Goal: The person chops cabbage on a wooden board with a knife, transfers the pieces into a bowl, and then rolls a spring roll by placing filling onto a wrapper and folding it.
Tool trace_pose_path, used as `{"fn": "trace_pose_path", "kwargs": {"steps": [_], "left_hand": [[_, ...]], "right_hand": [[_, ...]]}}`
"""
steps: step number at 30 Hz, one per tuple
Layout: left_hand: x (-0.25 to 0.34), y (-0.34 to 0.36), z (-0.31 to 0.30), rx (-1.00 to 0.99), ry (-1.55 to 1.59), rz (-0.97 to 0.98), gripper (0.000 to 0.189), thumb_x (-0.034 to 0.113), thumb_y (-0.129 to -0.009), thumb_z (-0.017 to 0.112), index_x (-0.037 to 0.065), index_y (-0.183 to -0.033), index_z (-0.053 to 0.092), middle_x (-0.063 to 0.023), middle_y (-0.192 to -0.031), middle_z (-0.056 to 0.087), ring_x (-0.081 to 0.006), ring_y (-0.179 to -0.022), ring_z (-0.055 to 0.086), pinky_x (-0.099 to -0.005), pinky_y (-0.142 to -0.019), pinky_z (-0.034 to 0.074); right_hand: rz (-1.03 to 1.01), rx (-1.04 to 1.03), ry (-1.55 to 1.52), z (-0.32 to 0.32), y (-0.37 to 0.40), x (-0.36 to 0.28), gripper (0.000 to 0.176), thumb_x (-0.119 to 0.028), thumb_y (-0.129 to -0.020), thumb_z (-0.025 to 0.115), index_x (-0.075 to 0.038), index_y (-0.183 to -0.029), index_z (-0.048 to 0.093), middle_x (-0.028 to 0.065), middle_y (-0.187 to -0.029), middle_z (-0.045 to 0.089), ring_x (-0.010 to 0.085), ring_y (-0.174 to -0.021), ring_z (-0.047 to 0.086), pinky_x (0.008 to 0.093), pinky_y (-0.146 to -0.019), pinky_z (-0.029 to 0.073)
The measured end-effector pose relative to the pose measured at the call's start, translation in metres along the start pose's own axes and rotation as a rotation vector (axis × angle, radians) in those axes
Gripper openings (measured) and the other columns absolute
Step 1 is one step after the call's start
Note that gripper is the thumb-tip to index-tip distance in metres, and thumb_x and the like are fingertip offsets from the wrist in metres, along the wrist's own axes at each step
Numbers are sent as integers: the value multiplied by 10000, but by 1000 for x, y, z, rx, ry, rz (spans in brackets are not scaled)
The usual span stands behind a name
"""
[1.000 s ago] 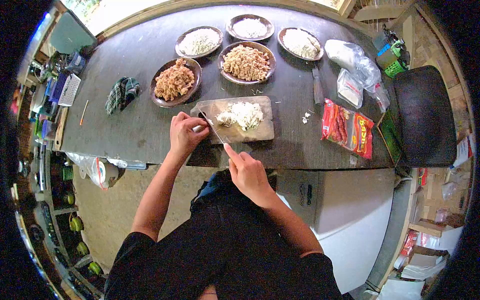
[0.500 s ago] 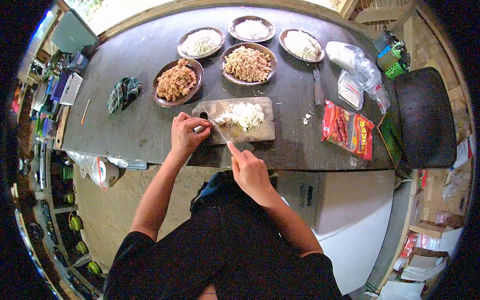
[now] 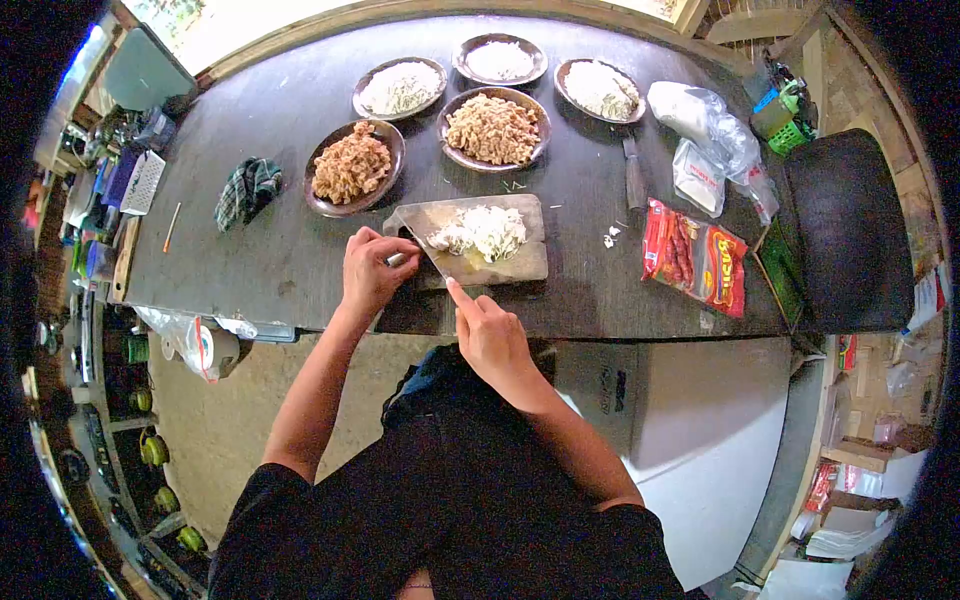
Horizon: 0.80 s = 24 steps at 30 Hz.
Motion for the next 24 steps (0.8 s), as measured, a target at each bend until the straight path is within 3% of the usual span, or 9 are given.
{"fn": "trace_pose_path", "kwargs": {"steps": [6,9,14,17,24], "left_hand": [[7,1,2,26,37,9,129,171,-744,850,170,-871,825,50,-919,791,-191,-784,552,-327,-819,451],[16,-3,8,24,5,81,129,196,-744,860,175,-866,824,46,-914,790,-195,-781,555,-327,-812,448],[21,-4,8,9,-60,5,127,265,-749,844,188,-843,810,43,-856,767,-195,-824,566,-345,-813,432],[26,-6,4,50,-57,133,126,217,-730,860,171,-834,806,51,-873,773,-196,-816,567,-352,-823,436],[19,-6,9,14,-44,123,144,201,-696,850,161,-821,792,55,-867,769,-196,-821,566,-353,-824,435]], "right_hand": [[11,90,-38,-12,9,14,543,-57,-924,678,-98,-1455,570,151,-755,590,346,-648,626,467,-596,514],[4,157,-76,-20,12,17,541,-61,-925,680,-110,-1453,574,152,-755,590,347,-653,626,468,-598,511],[16,163,-78,-27,16,10,529,-74,-930,676,-133,-1447,582,153,-762,590,356,-652,631,481,-599,514],[21,88,-80,-21,23,5,521,-83,-935,670,-131,-1446,580,150,-766,590,361,-645,632,486,-596,519],[32,3,16,-18,23,1,520,-92,-948,646,-121,-1460,558,145,-771,587,370,-627,638,487,-573,539]]}}
Point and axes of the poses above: each hand's wrist, its own y-axis away from the middle knuckle, its own z-axis out of the palm, x = y × z, the point moved 6 cm from there along -y, towards the middle knuckle
